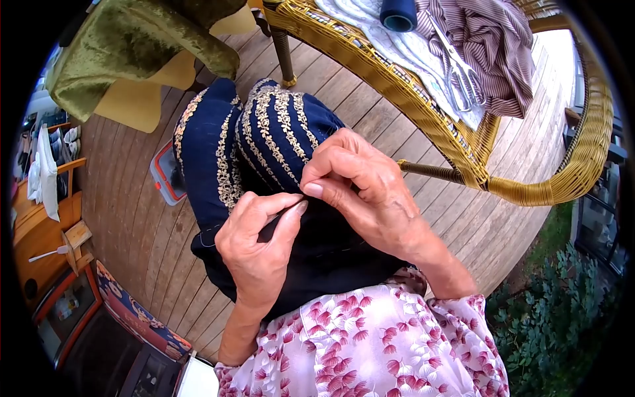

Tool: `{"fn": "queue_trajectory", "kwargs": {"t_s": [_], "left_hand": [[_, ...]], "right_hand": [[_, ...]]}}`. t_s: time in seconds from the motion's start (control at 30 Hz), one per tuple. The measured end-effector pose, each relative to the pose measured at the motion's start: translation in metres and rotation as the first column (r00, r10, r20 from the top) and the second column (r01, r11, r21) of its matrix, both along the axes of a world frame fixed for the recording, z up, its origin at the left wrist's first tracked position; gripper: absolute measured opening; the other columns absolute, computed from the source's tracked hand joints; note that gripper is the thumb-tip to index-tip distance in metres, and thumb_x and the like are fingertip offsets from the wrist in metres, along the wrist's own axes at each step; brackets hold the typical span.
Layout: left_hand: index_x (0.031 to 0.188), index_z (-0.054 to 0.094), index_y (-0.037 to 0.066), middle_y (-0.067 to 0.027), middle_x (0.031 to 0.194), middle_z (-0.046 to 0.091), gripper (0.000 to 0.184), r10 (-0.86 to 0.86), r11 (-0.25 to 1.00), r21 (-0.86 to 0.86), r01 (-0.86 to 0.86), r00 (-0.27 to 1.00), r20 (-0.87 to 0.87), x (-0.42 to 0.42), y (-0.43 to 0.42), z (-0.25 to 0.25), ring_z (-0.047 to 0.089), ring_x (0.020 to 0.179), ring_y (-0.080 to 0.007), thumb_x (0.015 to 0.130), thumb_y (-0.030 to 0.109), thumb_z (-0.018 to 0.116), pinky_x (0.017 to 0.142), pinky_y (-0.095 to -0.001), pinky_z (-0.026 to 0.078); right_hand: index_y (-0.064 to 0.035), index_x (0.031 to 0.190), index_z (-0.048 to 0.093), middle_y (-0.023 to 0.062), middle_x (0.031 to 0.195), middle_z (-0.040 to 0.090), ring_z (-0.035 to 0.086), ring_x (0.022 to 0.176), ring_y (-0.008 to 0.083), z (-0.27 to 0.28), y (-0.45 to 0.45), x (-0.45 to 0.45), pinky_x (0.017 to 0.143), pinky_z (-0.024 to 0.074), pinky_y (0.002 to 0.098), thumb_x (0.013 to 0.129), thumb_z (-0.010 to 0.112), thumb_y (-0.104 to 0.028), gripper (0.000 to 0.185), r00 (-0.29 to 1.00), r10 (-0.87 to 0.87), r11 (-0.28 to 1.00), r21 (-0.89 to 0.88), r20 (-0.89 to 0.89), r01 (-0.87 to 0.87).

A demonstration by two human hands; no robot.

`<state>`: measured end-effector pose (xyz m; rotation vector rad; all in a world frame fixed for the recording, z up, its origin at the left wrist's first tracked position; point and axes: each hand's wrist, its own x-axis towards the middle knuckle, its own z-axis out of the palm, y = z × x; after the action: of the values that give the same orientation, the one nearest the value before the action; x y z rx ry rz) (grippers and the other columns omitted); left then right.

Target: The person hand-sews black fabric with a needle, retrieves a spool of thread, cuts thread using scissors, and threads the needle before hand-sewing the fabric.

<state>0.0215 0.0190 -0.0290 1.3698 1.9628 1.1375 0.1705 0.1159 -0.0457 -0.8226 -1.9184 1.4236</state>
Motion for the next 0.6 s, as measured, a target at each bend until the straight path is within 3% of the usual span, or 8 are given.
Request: {"fn": "queue_trajectory", "kwargs": {"t_s": [0.03, 0.07, 0.1, 0.13, 0.2, 0.37, 0.47, 0.6], "left_hand": [[0.090, 0.073, 0.001, -0.0046, 0.073, 0.063, 0.014, 0.002, 0.998, -0.065, 0.006, 0.992, 0.127, -0.001, 0.001, 0.002, 0.059, 0.063, -0.0116, 0.077, -0.005, 0.076, 0.058, -0.0241, 0.046], [0.090, 0.073, 0.001, -0.0046, 0.073, 0.063, 0.014, 0.004, 0.998, -0.066, 0.005, 0.992, 0.127, -0.002, 0.002, 0.002, 0.059, 0.063, -0.0116, 0.077, -0.005, 0.076, 0.058, -0.0241, 0.046], [0.091, 0.074, 0.000, -0.0038, 0.073, 0.063, 0.013, 0.037, 0.994, -0.109, -0.010, 0.969, 0.244, -0.002, 0.003, 0.002, 0.058, 0.064, -0.0094, 0.079, -0.004, 0.075, 0.059, -0.0229, 0.045], [0.093, 0.074, -0.001, -0.0030, 0.074, 0.064, 0.012, 0.073, 0.988, -0.153, -0.019, 0.932, 0.355, -0.003, 0.004, 0.002, 0.057, 0.065, -0.0071, 0.081, -0.002, 0.074, 0.060, -0.0217, 0.044], [0.097, 0.074, -0.002, -0.0017, 0.077, 0.066, 0.013, 0.076, 0.985, -0.173, -0.006, 0.911, 0.405, -0.007, 0.001, -0.001, 0.058, 0.069, -0.0049, 0.084, -0.001, 0.073, 0.063, -0.0200, 0.044], [0.099, 0.073, -0.004, -0.0029, 0.085, 0.071, 0.013, 0.148, 0.974, -0.227, -0.024, 0.821, 0.551, -0.008, 0.002, -0.001, 0.061, 0.078, -0.0047, 0.086, 0.001, 0.071, 0.072, -0.0189, 0.047], [0.099, 0.073, -0.004, -0.0036, 0.087, 0.072, 0.013, 0.148, 0.976, -0.215, -0.024, 0.797, 0.586, -0.007, 0.002, -0.001, 0.062, 0.079, -0.0051, 0.087, 0.001, 0.071, 0.073, -0.0194, 0.048], [0.099, 0.073, -0.004, -0.0036, 0.087, 0.072, 0.013, 0.157, 0.976, -0.215, -0.030, 0.782, 0.603, -0.007, 0.002, -0.002, 0.062, 0.080, -0.0051, 0.088, 0.002, 0.071, 0.073, -0.0195, 0.048]], "right_hand": [[-0.0017, 0.092, 0.063, 0.0090, 0.091, 0.060, 0.063, 0.085, 0.0250, 0.000, 0.000, 0.000, 0.074, 0.0478, 0.0347, 0.089, 0.067, -0.008, 0.008, 1.000, 0.000, 1.000, 0.000, 0.001, 0.000], [-0.0020, 0.093, 0.062, 0.0072, 0.093, 0.061, 0.063, 0.085, 0.0209, 0.000, 0.000, -0.001, 0.073, 0.0484, 0.0330, 0.092, 0.065, -0.008, 0.007, 0.990, -0.079, 0.990, -0.129, -0.115, 0.064], [-0.0022, 0.094, 0.062, 0.0054, 0.094, 0.062, 0.063, 0.084, 0.0168, 0.000, 0.000, -0.001, 0.073, 0.0489, 0.0313, 0.094, 0.064, -0.008, 0.006, 0.961, -0.170, 0.959, -0.262, -0.217, 0.111], [-0.0022, 0.094, 0.062, 0.0054, 0.094, 0.062, 0.063, 0.084, 0.0168, 0.001, -0.001, 0.000, 0.073, 0.0489, 0.0313, 0.094, 0.064, -0.008, 0.006, 0.961, -0.169, 0.959, -0.263, -0.218, 0.109], [-0.0033, 0.104, 0.058, 0.0047, 0.092, 0.064, 0.064, 0.076, 0.0088, 0.005, -0.002, 0.006, 0.072, 0.0535, 0.0220, 0.103, 0.054, -0.015, 0.013, 0.821, -0.378, 0.739, -0.674, -0.429, -0.012], [0.0001, 0.095, 0.065, 0.0031, 0.086, 0.063, 0.066, 0.073, 0.0095, 0.006, -0.024, 0.012, 0.068, 0.0541, 0.0204, 0.094, 0.064, -0.004, 0.004, 0.973, -0.202, 0.836, -0.537, -0.112, 0.112], [-0.0022, 0.094, 0.067, 0.0055, 0.081, 0.062, 0.062, 0.067, 0.0156, -0.002, -0.028, 0.014, 0.059, 0.0488, 0.0272, 0.087, 0.070, -0.003, 0.009, 0.993, -0.110, 0.989, -0.098, 0.040, 0.113], [-0.0036, 0.096, 0.068, 0.0069, 0.080, 0.062, 0.060, 0.066, 0.0190, 0.001, -0.029, 0.011, 0.058, 0.0467, 0.0311, 0.084, 0.072, -0.004, 0.013, 0.991, -0.109, 0.990, -0.085, 0.076, 0.115]]}}
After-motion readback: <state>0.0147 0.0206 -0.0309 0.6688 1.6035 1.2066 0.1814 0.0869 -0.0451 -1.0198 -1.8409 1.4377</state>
